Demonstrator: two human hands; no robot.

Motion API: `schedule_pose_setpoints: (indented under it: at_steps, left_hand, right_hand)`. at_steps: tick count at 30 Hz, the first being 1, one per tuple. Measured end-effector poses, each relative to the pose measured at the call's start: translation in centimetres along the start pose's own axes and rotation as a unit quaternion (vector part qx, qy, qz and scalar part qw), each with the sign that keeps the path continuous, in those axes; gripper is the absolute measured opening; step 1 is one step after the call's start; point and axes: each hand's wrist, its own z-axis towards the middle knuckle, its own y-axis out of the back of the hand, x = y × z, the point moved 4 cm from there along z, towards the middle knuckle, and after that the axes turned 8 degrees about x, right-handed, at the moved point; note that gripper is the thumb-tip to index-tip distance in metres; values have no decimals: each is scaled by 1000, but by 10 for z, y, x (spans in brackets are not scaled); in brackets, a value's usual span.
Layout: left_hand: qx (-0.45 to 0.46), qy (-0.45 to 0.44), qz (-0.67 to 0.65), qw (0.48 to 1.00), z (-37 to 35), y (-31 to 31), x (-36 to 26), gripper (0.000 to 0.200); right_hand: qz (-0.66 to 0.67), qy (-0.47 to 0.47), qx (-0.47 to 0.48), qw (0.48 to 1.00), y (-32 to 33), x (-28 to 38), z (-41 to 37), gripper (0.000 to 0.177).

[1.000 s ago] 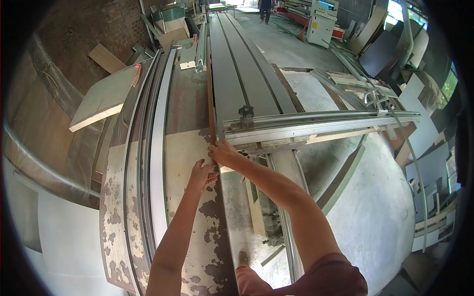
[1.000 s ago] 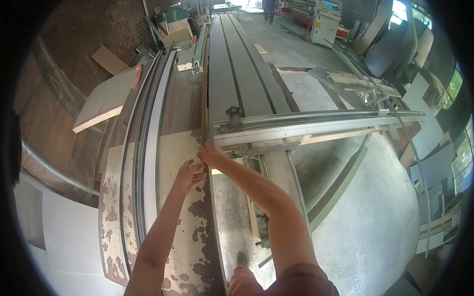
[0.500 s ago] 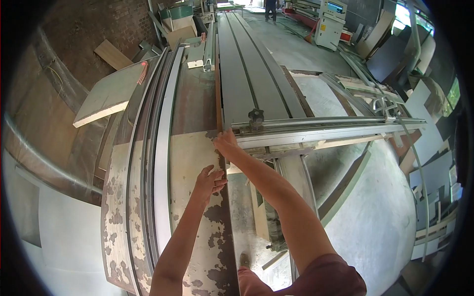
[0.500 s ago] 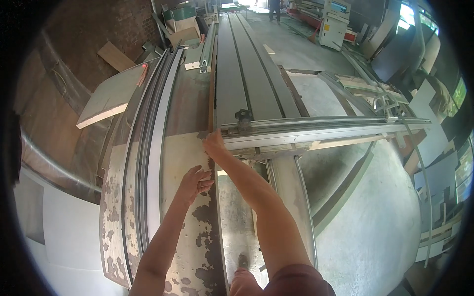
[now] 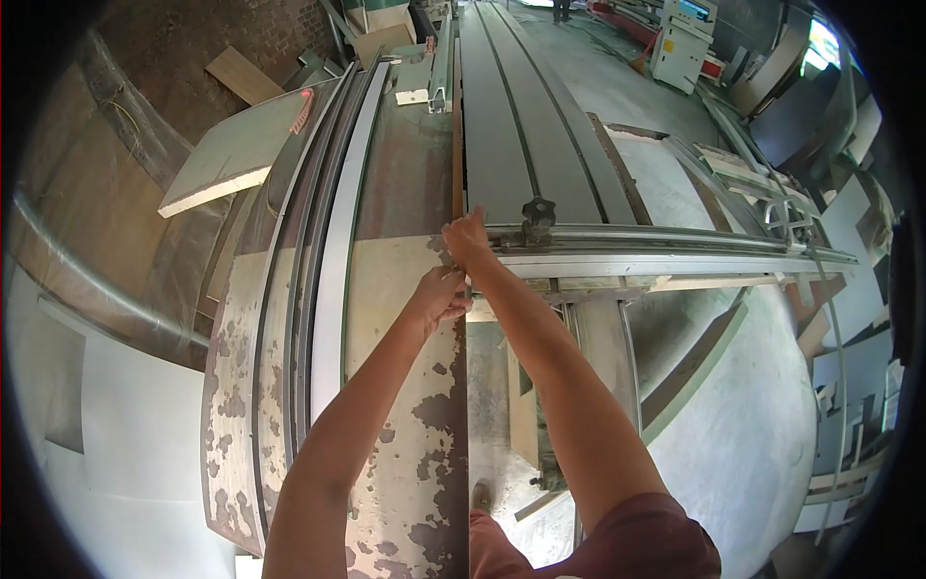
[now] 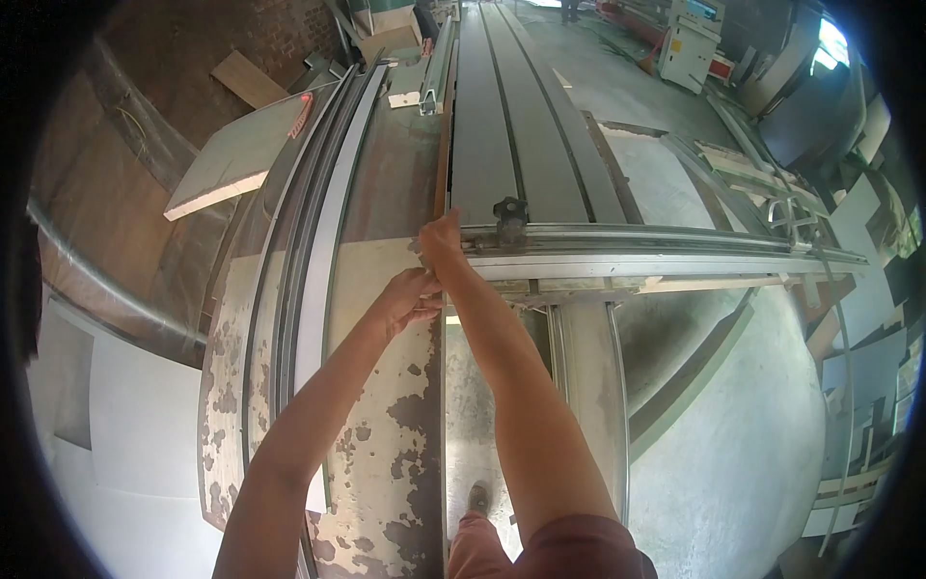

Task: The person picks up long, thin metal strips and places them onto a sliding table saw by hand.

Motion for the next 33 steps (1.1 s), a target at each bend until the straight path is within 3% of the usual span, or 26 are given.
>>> schedule_pose_setpoints:
  at_steps: [4,9,12,17,20,24,27,28,29,30,31,32,33]
  left_hand:
    - [17,-3,-22,1000,15,8,-7,36]
    - [14,29,-103,994,22,19,-17,38]
    - [-1,34,-120,992,24,23,-21,36]
    - [7,33,-123,992,47,36,-19,36]
    - [5,13,-138,990,73,50,-34,45]
    - [-52,0,-160,986,96,69,-61,51]
    - [-70,-23,-173,982,107,72,-86,55]
    - [-87,-37,-165,982,106,72,-96,56]
    - [-87,-35,-166,982,110,75,-102,56]
    - [-87,-40,-155,983,114,80,-109,58]
    - [-88,-45,-144,985,117,84,-113,60]
    - [-89,-44,-144,985,117,85,-116,60]
    - [-89,-46,-132,986,117,87,-119,62]
  right_hand:
    - [-3,-12,14,1000,0,-6,13,26]
    - [9,-18,47,999,-5,-13,33,30]
    - [27,-53,7,998,-3,-16,44,33]
    - [-1,-34,75,997,5,-20,49,37]
    - [85,-60,74,992,3,-27,64,35]
    - [82,-90,24,992,-3,-32,76,34]
    - [59,-90,70,992,-8,-36,94,38]
    - [-212,-48,121,969,-12,-32,103,32]
    - [-465,-1,163,870,-20,-28,114,28]
    - [-683,47,191,703,-28,-27,120,26]
    - [-847,92,203,482,-40,-29,130,28]
    - [-946,128,196,224,-43,-31,134,33]
    - [-946,129,194,224,-47,-29,137,33]
